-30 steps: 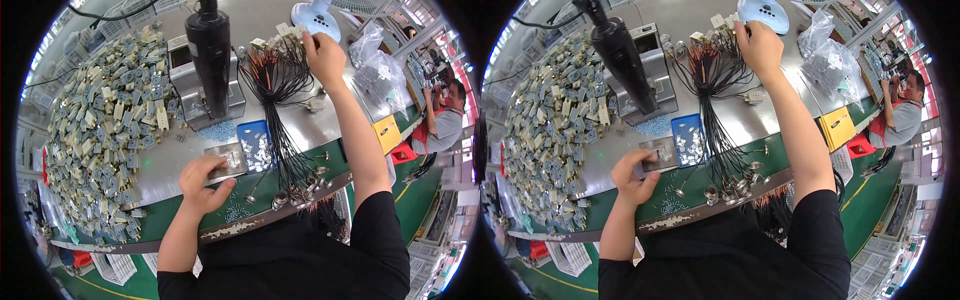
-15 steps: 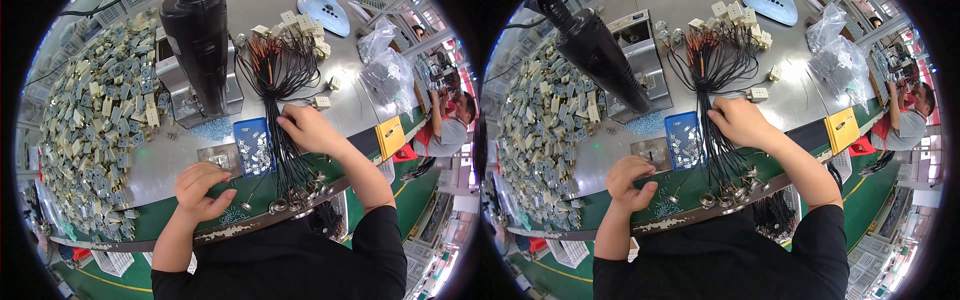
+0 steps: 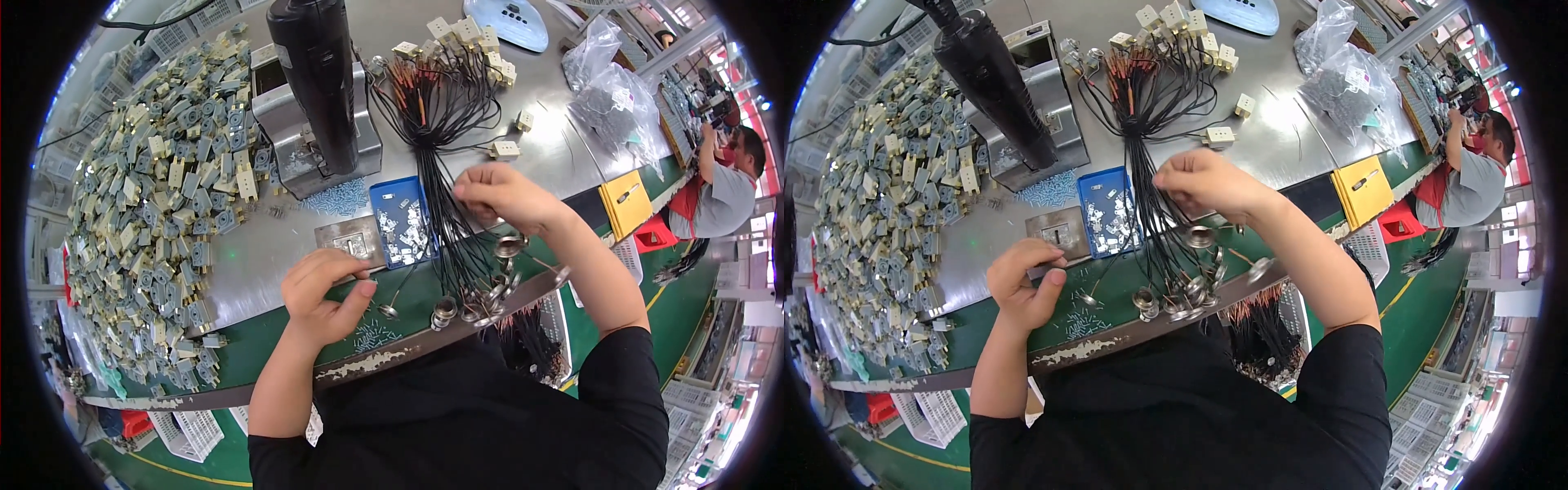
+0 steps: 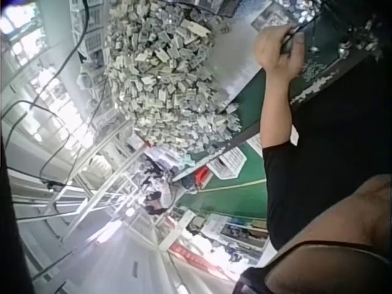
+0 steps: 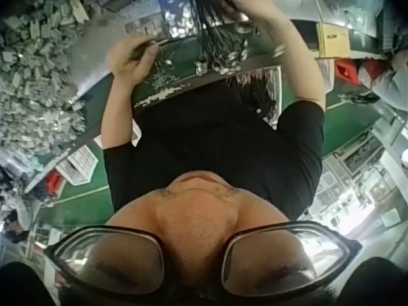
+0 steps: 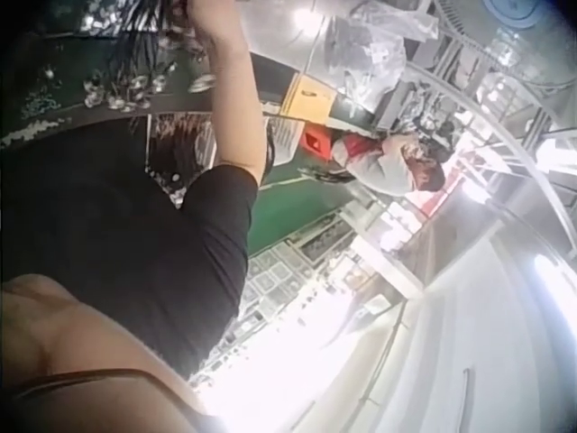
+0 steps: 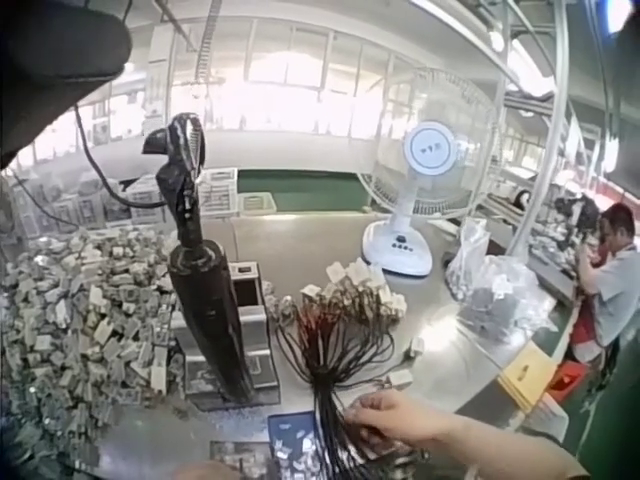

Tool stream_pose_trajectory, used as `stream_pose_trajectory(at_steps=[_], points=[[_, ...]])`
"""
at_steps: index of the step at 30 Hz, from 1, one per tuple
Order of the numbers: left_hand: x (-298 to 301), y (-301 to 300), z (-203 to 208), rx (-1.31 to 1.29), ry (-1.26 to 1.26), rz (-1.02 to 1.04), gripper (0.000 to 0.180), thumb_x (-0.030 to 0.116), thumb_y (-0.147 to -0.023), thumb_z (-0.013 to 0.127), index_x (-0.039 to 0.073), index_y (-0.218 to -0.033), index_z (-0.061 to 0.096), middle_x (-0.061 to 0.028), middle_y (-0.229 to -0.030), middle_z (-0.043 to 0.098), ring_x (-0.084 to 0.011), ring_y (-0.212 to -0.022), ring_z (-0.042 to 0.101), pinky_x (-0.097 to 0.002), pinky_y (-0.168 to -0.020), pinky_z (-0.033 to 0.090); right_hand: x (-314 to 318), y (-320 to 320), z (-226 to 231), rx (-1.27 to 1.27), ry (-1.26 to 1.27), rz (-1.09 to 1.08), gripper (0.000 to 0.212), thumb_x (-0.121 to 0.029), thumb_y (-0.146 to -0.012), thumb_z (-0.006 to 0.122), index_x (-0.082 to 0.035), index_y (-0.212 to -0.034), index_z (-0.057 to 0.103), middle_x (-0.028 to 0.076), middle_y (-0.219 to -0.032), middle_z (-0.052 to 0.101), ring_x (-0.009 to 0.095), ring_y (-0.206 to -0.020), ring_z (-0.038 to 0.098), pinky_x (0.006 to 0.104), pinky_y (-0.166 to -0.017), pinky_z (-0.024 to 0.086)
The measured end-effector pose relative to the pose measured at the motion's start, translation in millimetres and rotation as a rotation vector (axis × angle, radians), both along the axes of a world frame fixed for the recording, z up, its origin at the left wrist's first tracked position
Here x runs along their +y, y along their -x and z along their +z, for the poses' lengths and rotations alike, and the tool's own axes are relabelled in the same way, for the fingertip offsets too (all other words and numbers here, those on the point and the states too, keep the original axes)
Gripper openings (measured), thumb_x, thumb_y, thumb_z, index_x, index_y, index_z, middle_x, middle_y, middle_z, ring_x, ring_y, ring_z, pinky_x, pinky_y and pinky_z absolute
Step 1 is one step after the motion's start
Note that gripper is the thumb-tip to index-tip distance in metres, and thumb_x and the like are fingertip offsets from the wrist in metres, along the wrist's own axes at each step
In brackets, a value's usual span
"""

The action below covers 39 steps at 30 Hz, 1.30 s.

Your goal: Assembling electrical components by attaching wire harnesses to connectors using an electric screwdriver.

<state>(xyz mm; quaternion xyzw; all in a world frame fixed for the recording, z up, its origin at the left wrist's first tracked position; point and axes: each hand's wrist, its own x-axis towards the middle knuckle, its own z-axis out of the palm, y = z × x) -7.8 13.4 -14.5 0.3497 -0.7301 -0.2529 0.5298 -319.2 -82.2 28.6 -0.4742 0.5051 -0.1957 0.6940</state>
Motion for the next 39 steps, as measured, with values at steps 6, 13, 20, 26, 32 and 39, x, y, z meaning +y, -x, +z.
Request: stream_pose_trajectory(at_steps=[6, 13, 20, 26, 32, 39], points=[[3, 7, 22, -0.048, -0.112, -0.112, 0.019, 0.007, -0.088, 0.078, -0.001, -0.104, 0.073, -0.0130, -0.090, 0.075, -0.0240, -0.080, 0.073, -0.0333, -0.076, 0.057, 25, 5, 29, 0.105, 0.162, 0.312, 0.039, -0.030, -0.104, 0.068, 0.001, -0.080, 0.066, -0.006, -0.072, 0.054, 0.006, -0.068, 0.046, 0.0282, -0.062, 0.037], [1, 55, 51, 0.040, -0.532, -0.373, 0.056, 0.008, -0.093, 0.076, 0.000, -0.143, 0.053, -0.0151, -0.126, 0.070, -0.0214, -0.109, 0.071, -0.0339, -0.093, 0.056, 25, 0, 21, 0.208, 1.020, 0.434, 0.044, -0.029, -0.107, 0.060, 0.006, -0.081, 0.063, 0.008, -0.081, 0.060, 0.020, -0.086, 0.053, 0.0351, -0.082, 0.044], [-14, 80, 59, 0.236, -0.816, -0.409, 0.052, 0.011, -0.098, 0.070, -0.003, -0.145, 0.051, -0.0093, -0.117, 0.069, -0.0083, -0.094, 0.063, -0.0252, -0.080, 0.052, 23, 4, 17, -0.027, 0.521, 0.201, 0.043, -0.025, -0.103, 0.061, 0.007, -0.075, 0.059, 0.006, -0.077, 0.053, 0.014, -0.076, 0.047, 0.0316, -0.071, 0.038], [-34, 99, 53, -0.150, -0.658, -0.448, 0.035, 0.013, -0.095, 0.072, -0.002, -0.126, 0.065, -0.0079, -0.096, 0.072, -0.0099, -0.073, 0.064, -0.0263, -0.067, 0.052, 19, -5, -1, -0.252, 0.529, -0.258, 0.053, -0.030, -0.109, 0.056, -0.008, -0.062, 0.043, 0.001, -0.065, 0.045, 0.017, -0.070, 0.041, 0.0321, -0.068, 0.034], [-37, 106, 53, -0.391, -0.431, -0.443, 0.032, 0.014, -0.093, 0.070, 0.002, -0.123, 0.066, -0.0136, -0.094, 0.072, -0.0263, -0.074, 0.071, -0.0399, -0.068, 0.056, 5, 26, 5, -0.553, 0.390, -0.119, 0.045, -0.034, -0.098, 0.060, -0.009, -0.063, 0.046, 0.000, -0.057, 0.040, 0.018, -0.066, 0.043, 0.0352, -0.070, 0.036], [-52, 155, 62, -0.966, -0.307, -0.509, 0.030, 0.026, -0.097, 0.059, 0.004, -0.117, 0.067, -0.0190, -0.087, 0.075, -0.0389, -0.084, 0.075, -0.0508, -0.074, 0.059, -2, 38, -1, -0.647, 0.339, -0.188, 0.036, -0.030, -0.092, 0.066, -0.008, -0.069, 0.048, 0.001, -0.059, 0.043, 0.017, -0.066, 0.044, 0.0347, -0.069, 0.036]])
